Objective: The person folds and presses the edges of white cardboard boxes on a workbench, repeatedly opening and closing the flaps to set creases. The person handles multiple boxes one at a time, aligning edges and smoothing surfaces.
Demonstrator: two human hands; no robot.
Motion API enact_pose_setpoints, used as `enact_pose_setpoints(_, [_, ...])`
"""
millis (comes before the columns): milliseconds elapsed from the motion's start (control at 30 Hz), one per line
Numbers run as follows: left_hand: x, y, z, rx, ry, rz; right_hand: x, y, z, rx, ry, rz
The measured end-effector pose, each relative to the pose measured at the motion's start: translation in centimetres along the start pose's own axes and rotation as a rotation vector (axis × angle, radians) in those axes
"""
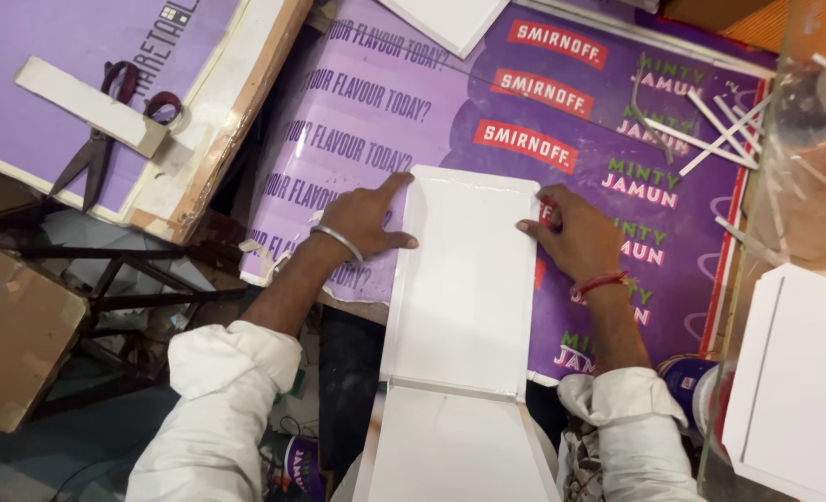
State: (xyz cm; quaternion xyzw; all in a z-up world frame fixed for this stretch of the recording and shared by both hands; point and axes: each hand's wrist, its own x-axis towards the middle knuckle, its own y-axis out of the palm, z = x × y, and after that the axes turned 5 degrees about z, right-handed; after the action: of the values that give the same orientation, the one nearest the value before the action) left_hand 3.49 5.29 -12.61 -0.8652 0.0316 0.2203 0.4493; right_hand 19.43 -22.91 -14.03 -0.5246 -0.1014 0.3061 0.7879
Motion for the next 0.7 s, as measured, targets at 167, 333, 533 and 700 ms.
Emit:
enact_pose_setpoints(167, [0.9,-1.6,-1.5,0.229,-0.077,0.077,0.9,-0.6,0.1,-0.074,0.05,0.047])
enact_pose_setpoints(333, [2.2,-2.0,-2.9,0.357,-0.06,0.102,1.6,-0.7,0.1,-0.145,0.061,0.088])
enact_pose_setpoints(533, [3.9,-2.1,-2.9,0.362,-0.004,0.161,1.8,-0.7,-0.4,-0.161,0.065,0.17])
enact_pose_setpoints(700, [3.1,-2.2,-4.2,0.394,-0.054,0.255,0.4,-1.1,-0.4,-0.098,0.024,0.196])
